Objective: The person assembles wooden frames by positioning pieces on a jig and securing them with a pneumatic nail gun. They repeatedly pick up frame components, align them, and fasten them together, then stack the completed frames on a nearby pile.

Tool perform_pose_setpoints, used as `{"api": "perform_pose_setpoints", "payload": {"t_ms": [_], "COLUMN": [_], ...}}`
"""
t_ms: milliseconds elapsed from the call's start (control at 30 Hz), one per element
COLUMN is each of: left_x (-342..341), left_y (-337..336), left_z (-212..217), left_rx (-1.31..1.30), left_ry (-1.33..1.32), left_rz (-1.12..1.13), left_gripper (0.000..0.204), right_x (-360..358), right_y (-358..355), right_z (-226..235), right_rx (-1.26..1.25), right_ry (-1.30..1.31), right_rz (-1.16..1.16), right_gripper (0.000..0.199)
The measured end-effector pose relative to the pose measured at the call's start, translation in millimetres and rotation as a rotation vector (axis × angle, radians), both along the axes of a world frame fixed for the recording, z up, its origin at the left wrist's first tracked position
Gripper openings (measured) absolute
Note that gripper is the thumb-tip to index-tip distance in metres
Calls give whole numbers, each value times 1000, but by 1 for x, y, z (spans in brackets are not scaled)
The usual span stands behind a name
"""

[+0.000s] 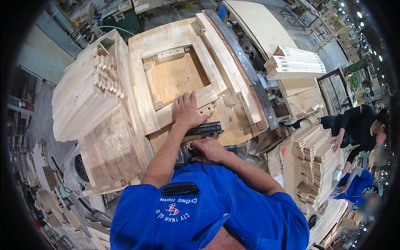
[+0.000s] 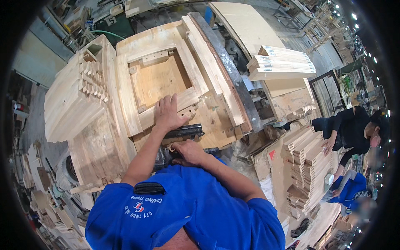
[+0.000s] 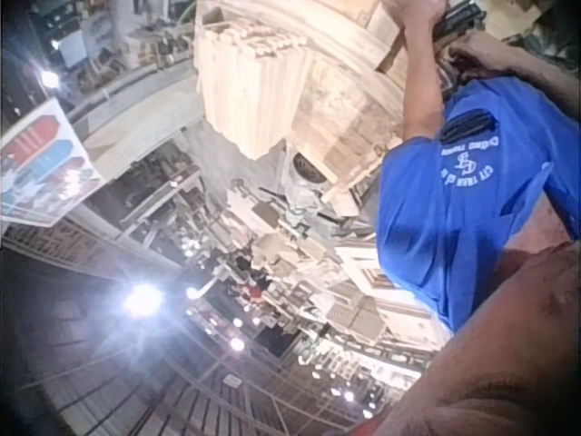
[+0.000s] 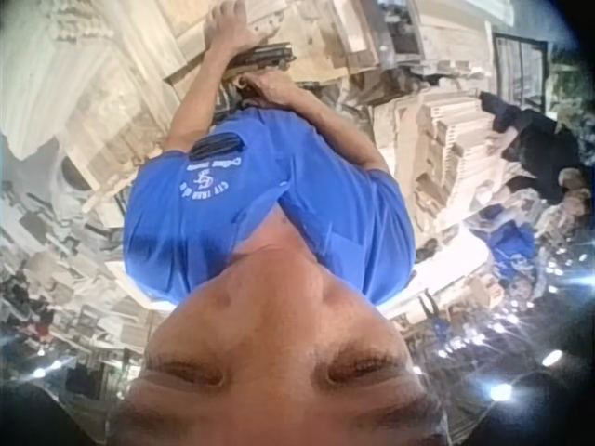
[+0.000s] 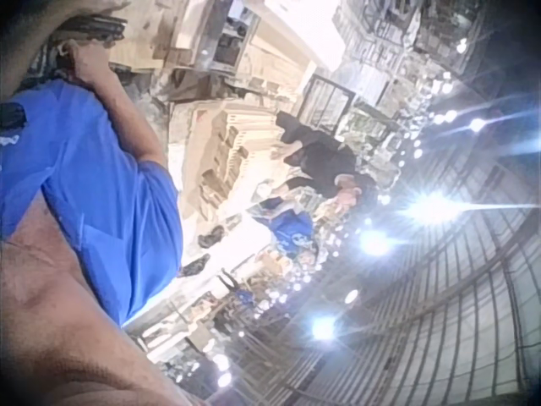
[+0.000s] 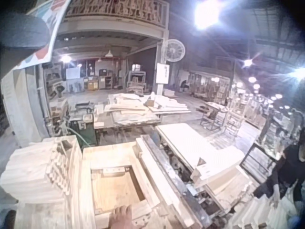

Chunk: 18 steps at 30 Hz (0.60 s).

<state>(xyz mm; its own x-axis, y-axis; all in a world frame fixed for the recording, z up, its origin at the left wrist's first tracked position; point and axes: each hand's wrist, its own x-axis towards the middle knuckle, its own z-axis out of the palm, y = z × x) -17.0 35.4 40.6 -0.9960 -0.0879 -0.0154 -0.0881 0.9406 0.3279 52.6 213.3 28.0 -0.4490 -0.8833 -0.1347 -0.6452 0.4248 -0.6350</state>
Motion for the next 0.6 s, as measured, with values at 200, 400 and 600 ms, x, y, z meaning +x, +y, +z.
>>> {"api": "perform_pose_setpoints", "payload": {"t_ms": [200,400,600], "left_x": [0,3,-2], "left_y": [-2,-6,-2], "left_z": [4,4,6], "left_rx": [39,1,-85], "left_ry": [-23,-18,-47], "left_rz": [-5,-31,-52], "left_gripper": [113,117,117], "right_x": [-2,-1,-2], "right_y": [0,-2,-4], "right_z": [3,6,7], "right_rx": [-8,0,-22], "right_ry": [-31,-33,-16], "right_rz": [2,-6,-2], "right_gripper": [59,59,60]}}
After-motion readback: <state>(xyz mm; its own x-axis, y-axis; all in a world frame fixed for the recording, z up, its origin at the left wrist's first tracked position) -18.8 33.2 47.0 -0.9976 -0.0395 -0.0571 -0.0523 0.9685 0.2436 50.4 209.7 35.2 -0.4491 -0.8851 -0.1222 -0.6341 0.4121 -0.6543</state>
